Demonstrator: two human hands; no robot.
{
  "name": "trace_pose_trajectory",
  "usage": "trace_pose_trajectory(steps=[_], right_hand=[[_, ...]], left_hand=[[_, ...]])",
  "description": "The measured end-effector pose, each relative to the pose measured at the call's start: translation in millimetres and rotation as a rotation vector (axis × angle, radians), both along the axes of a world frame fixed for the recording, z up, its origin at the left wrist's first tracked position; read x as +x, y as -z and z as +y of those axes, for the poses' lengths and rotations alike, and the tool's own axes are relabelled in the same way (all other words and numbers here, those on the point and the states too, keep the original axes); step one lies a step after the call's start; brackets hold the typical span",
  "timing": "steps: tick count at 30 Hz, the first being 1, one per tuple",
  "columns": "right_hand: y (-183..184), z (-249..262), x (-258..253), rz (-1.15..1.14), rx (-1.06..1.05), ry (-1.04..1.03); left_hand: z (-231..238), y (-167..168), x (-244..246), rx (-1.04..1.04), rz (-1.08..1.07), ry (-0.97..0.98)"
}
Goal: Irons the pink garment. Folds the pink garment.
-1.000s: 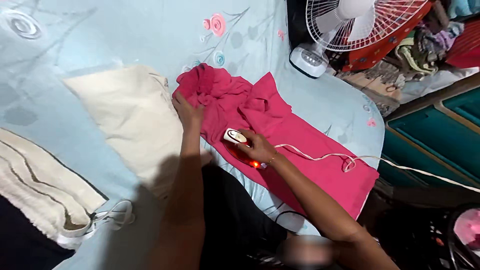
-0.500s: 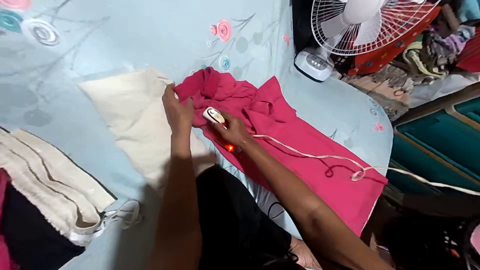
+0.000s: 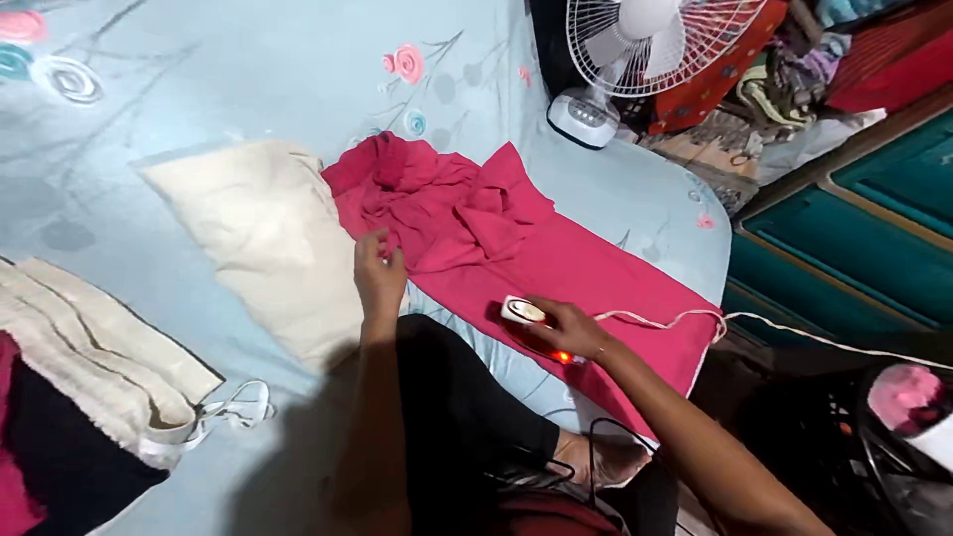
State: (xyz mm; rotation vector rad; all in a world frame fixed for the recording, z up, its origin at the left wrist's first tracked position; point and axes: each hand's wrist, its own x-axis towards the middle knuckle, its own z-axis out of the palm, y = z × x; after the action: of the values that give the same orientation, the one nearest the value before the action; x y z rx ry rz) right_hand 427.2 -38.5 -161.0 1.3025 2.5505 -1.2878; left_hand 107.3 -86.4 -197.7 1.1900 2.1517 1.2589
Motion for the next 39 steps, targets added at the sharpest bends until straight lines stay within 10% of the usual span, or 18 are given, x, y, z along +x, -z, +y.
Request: trace_pose_trajectory(steps=[17, 25, 39], right_hand=[[-13, -50, 86, -0.070, 0.010, -0.093], [-3, -63, 192, 0.128, 0.134, 0.398], [-1, -58, 204, 0.282, 0.177, 0.656]], left_hand=[[-1, 12, 47, -0.214, 0.149, 0.119], [-21, 32, 174, -0.078, -0.712, -0.263], [-33, 14, 219, -0.184, -0.976, -0.387]])
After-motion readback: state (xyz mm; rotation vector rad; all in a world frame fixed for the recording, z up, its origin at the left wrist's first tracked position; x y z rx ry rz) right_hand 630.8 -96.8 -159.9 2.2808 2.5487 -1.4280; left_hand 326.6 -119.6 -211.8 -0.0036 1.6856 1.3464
